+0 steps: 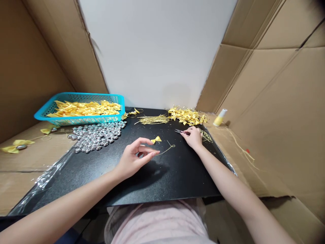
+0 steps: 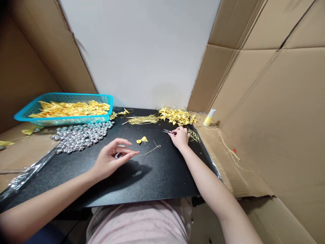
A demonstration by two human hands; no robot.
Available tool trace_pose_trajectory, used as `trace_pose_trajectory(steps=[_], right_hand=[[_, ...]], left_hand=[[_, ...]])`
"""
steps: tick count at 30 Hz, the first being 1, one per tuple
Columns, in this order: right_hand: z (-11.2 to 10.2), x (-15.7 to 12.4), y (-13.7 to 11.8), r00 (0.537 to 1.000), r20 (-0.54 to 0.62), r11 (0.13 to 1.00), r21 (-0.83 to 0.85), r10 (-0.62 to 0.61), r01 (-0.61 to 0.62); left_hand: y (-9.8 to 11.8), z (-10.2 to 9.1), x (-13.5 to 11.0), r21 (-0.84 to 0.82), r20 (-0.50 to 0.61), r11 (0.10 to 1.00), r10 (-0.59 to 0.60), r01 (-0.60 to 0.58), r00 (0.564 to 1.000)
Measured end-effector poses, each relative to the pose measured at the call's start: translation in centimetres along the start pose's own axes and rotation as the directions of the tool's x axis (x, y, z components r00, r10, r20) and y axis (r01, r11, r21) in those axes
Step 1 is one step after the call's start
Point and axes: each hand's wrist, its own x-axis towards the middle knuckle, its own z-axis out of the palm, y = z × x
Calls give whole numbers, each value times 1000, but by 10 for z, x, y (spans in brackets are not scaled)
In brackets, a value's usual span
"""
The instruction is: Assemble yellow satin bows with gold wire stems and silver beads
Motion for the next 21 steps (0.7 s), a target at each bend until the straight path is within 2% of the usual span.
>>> trace_pose_trajectory(steps=[3,5,9,12,14,16,17,19,21], right_hand=[[-1,-3,-5,1000,-8,1000,-6,-18,18],[-3,-7,-10,997,-2,997,21,-75,75],[-5,-20,-28,979,92,980,98,-179,170],[-5,-31,-41,964,172,978,89,-201,188],[-4,-35,-49,956,207,978,59,-210,202],[-4,-38,-55,949,234,977,27,-212,212],[-3,-38,-57,946,245,976,13,-213,217],[-3,-39,-62,942,262,974,-17,-212,224],[-4,-38,-65,940,275,974,-41,-202,222]], left_hand=[[-1,0,0,19,5,1000,21,-21,1000],[-2,0,0,28,6,999,31,-31,999],[-3,-1,0,39,30,997,58,-59,998],[-2,-3,-1,85,117,989,111,-121,987],[-1,-4,-3,116,219,976,153,-181,964],[1,-3,-6,100,376,968,178,-231,909],[3,-2,-8,72,475,969,176,-238,862],[6,2,-13,12,660,975,158,-220,735],[11,7,-18,-30,778,980,145,-195,612]])
